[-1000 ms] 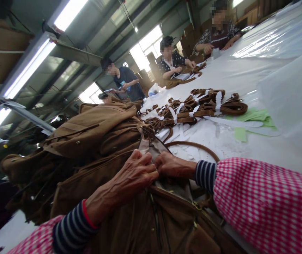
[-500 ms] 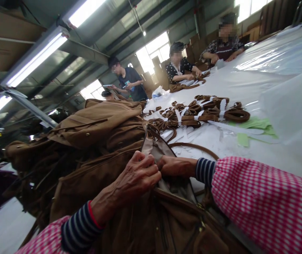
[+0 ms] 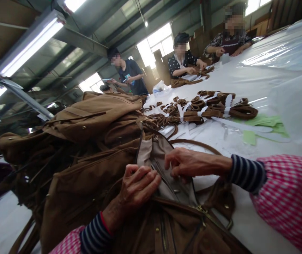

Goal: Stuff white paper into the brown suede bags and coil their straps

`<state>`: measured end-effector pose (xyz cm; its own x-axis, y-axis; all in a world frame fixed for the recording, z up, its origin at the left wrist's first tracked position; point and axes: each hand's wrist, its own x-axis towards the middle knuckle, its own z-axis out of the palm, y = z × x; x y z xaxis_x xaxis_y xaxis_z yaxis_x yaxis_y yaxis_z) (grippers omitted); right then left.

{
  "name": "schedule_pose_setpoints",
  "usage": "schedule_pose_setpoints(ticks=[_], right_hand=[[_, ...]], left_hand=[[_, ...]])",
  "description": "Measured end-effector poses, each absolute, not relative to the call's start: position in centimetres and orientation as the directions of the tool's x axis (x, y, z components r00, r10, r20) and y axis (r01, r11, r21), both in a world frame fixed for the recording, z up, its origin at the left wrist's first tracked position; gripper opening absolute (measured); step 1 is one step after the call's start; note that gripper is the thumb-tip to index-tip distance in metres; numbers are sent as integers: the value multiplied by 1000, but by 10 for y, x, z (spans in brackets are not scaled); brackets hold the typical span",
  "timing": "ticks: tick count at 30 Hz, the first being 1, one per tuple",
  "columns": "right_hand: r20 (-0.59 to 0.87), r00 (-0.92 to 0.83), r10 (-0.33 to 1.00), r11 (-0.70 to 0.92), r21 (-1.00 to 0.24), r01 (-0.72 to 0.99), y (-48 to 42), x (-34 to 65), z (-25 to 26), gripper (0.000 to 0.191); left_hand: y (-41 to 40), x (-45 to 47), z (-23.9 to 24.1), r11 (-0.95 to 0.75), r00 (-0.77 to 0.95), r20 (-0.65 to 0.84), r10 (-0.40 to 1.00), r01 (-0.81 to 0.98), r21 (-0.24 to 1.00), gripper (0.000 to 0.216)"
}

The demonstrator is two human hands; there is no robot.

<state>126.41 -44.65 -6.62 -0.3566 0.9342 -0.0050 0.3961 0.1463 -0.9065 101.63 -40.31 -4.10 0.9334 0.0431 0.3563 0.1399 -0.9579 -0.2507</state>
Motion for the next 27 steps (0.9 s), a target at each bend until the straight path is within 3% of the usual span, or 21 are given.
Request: schedule_pose_setpoints(ticks=[3,8,11,16,20,22,25,27], right_hand=[[3,-449,894,300,-748,592,-463,1266,-61,18],[-89,-460,884,371,-466,804,-471,1248,-51,17],[-96,-460,883,387,-406,828,-474,1240,-49,16],[-40,-472,881,433,-337,836,-485,1239,-47,21],[8,-483,876,463,-295,836,-475,1236,-56,15],[71,-459,886,460,-262,848,-461,1232,-64,15],[184,-370,911,403,-207,891,-434,1225,-78,19],[255,-312,915,363,-186,913,-421,1220,-86,20]], left_hand=[[-401,1018,-43,-959,939,341,44,136,-250,18],[-395,1026,-31,-963,972,232,27,87,-254,17],[-396,1031,-22,-977,984,132,115,136,-164,15],[-407,1031,1,-970,971,-8,240,239,-38,31],[-411,1028,27,-938,934,-193,300,325,118,18],[-408,1031,34,-921,921,-226,317,356,156,23],[-402,1040,30,-910,905,-142,400,411,58,49],[-397,1046,19,-873,871,-55,487,485,-50,46]])
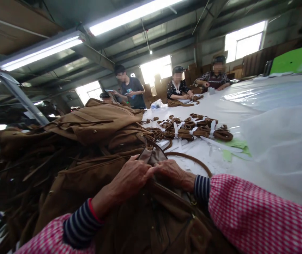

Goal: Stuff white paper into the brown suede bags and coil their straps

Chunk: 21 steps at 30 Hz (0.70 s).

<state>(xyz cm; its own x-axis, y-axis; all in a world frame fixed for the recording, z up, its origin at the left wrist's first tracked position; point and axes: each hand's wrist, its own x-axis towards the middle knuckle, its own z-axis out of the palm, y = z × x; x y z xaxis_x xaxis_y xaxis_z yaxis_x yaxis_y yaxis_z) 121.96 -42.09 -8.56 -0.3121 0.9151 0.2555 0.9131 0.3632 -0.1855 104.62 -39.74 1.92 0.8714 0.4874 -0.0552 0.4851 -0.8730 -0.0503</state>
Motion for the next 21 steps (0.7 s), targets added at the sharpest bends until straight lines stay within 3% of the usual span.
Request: schedule_pose_setpoints(ticks=[2,5,9,11,21], right_hand=[[308,-278,910,340,-167,926,-414,1216,-91,21],[347,-290,892,345,-109,932,-413,1213,-95,20],[438,-384,813,411,34,911,-418,1211,-96,14],[471,-424,774,429,105,897,-418,1211,-95,13],[363,-513,777,506,123,854,-412,1225,-83,14]], left_hand=[[-393,1050,6,-835,842,31,538,538,-113,28],[-382,1046,-11,-832,841,117,529,541,-125,51],[-351,1034,-30,-804,807,13,591,587,96,24],[-335,1032,-37,-756,777,-34,629,621,205,21],[-321,1043,-57,-712,760,17,650,601,364,25]])
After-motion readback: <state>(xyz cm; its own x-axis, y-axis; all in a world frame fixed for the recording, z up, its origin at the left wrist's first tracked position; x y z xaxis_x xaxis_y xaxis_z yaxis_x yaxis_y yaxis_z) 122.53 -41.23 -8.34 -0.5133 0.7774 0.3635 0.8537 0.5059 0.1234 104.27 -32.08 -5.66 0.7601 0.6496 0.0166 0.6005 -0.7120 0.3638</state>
